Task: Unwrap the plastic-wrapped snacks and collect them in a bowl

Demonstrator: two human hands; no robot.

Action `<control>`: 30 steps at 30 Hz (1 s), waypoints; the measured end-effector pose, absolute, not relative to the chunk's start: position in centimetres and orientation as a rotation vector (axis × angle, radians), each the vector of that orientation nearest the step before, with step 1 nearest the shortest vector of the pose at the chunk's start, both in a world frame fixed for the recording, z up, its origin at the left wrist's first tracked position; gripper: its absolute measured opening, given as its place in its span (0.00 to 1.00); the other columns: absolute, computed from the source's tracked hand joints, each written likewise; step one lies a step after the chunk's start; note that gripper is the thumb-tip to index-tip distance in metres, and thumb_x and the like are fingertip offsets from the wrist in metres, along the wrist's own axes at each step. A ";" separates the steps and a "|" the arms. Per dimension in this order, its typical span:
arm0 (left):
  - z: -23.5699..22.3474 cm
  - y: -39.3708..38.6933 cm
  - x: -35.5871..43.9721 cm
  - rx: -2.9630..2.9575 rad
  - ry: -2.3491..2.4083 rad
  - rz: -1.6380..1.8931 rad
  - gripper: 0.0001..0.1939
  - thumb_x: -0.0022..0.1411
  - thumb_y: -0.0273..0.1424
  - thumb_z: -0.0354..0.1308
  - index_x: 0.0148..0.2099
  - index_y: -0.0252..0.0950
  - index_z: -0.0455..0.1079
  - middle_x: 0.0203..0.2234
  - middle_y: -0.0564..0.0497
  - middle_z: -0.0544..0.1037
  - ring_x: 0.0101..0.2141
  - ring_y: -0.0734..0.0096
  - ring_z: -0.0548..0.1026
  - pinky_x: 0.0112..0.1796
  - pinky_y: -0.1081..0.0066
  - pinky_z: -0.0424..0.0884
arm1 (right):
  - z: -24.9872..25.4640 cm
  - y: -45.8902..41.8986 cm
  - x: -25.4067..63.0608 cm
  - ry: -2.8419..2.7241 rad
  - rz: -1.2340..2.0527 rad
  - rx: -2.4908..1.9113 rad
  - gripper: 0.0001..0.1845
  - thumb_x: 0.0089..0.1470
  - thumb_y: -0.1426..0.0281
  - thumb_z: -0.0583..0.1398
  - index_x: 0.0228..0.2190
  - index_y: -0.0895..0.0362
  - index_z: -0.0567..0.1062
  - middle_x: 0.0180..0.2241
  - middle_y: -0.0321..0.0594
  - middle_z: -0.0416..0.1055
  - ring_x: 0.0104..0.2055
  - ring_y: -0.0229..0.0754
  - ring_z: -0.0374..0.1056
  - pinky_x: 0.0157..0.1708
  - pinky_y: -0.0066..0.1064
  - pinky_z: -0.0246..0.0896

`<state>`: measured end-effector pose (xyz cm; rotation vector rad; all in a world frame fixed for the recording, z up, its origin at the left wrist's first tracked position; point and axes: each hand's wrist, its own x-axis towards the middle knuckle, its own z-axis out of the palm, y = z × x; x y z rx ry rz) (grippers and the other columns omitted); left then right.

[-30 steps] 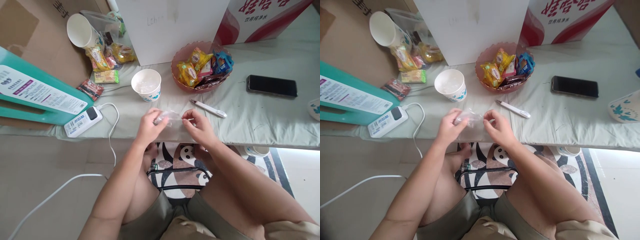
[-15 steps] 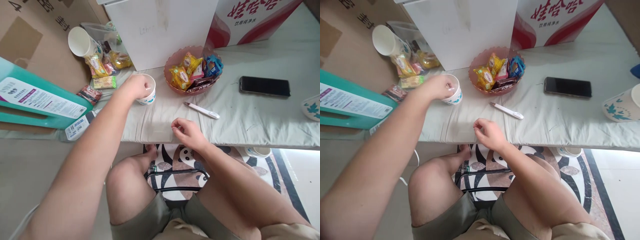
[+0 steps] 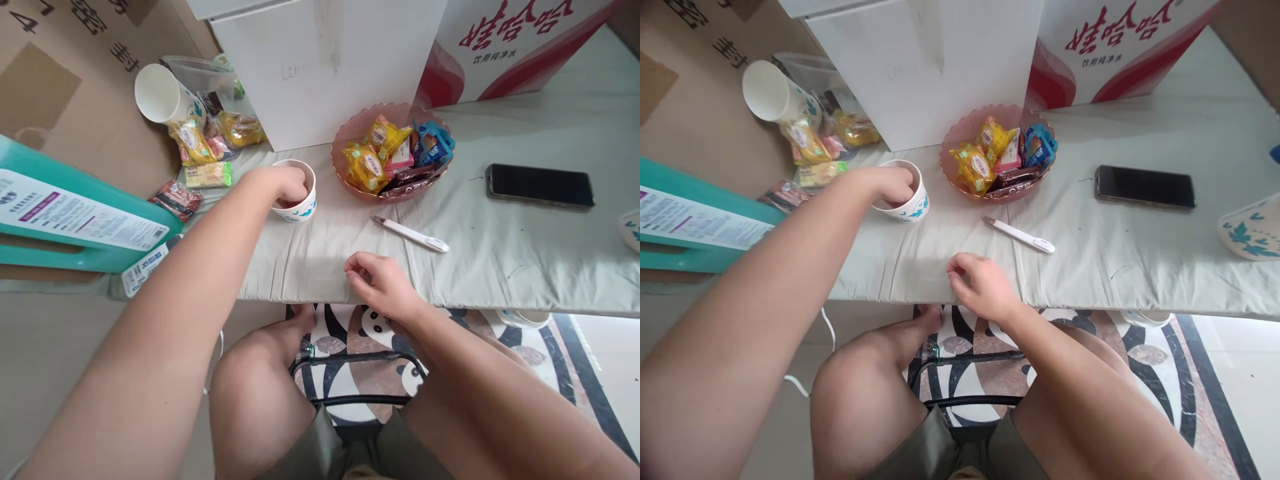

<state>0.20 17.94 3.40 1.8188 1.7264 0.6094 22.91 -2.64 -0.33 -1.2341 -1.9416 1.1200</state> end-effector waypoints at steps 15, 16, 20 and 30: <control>0.9 15.9 -14.3 1.655 2.101 0.930 0.25 0.35 0.34 0.77 0.27 0.41 0.61 0.31 0.52 0.62 0.60 0.56 0.54 0.53 0.62 0.47 | -1.2 -2.5 22.0 -2.037 1.026 -1.216 0.05 0.57 0.72 0.55 0.30 0.55 0.71 0.26 0.37 0.70 0.27 0.37 0.63 0.29 0.30 0.56; 0.9 15.7 -14.1 1.671 2.092 0.925 0.26 0.36 0.36 0.76 0.27 0.41 0.60 0.30 0.52 0.61 0.60 0.56 0.55 0.52 0.61 0.47 | -1.2 -2.5 22.0 -2.039 1.027 -1.218 0.05 0.57 0.72 0.55 0.30 0.55 0.71 0.26 0.37 0.70 0.27 0.37 0.63 0.29 0.30 0.56; 1.9 15.2 -12.9 1.633 2.185 1.019 0.24 0.48 0.38 0.70 0.28 0.40 0.53 0.29 0.53 0.63 0.60 0.60 0.59 0.53 0.62 0.47 | -1.0 -2.4 22.1 -2.031 1.042 -1.215 0.05 0.57 0.71 0.55 0.30 0.55 0.70 0.26 0.37 0.70 0.26 0.37 0.63 0.29 0.30 0.56; 6.7 15.3 -13.2 1.205 2.191 1.707 0.13 0.59 0.19 0.58 0.34 0.40 0.57 0.37 0.55 0.73 0.58 0.68 0.65 0.61 0.66 0.55 | -0.8 -3.3 23.0 -1.984 1.068 -1.184 0.05 0.55 0.71 0.55 0.30 0.55 0.70 0.27 0.38 0.71 0.27 0.38 0.63 0.31 0.31 0.57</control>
